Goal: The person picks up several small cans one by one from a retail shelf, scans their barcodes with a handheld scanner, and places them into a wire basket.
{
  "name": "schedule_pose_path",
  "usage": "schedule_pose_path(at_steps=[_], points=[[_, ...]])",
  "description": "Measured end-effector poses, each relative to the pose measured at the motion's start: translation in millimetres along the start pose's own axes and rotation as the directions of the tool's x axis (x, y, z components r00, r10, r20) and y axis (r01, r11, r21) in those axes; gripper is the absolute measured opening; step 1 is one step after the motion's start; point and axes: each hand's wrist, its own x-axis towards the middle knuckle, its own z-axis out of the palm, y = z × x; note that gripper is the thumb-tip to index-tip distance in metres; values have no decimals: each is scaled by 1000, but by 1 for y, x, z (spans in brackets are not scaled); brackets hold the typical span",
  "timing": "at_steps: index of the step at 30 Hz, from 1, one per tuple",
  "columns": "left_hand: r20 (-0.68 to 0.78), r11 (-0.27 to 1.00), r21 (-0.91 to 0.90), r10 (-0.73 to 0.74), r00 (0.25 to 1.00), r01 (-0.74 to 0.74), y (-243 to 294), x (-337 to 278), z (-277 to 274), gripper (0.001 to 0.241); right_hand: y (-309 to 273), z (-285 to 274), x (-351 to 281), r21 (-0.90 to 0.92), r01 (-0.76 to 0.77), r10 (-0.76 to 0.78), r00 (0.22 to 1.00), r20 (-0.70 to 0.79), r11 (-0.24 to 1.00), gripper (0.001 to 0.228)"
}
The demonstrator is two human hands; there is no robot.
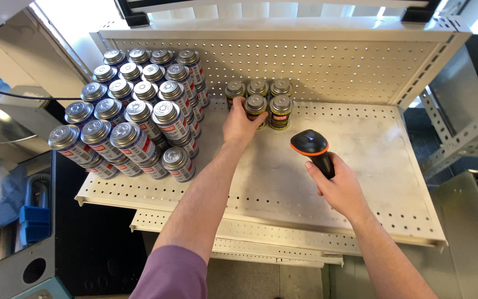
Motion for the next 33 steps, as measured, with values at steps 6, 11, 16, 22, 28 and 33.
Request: schedule_pose_path(at_steps=[6, 11, 16, 22, 28, 33], points=[[19, 954, -300, -21, 1000, 26, 21, -51, -52, 107, -3, 10, -33, 37, -23, 25, 999, -46, 999, 43], [129, 698, -705, -47, 991, 125, 11, -96, -64, 90, -28, 25, -76, 62, -24, 29, 996, -86, 998, 41], [270, 409, -871, -64, 961, 272, -13, -135, -65, 67, -43, 47, -117, 70, -25, 32, 995, -99, 997, 39], [276, 370, -888, -45, 960, 273, -30, -157, -75, 52, -65, 70, -165, 96, -60, 67, 995, -75, 994, 36], [262, 382, -885, -64, 963, 266, -31, -165, -80, 61, -90, 86, -199, 101, -47, 50, 998, -31, 994, 34], [223, 335, -913, -72, 972, 235, -40, -162, -71, 49, -85, 92, -204, 85, 30, -30, 1000, -11, 996, 34]])
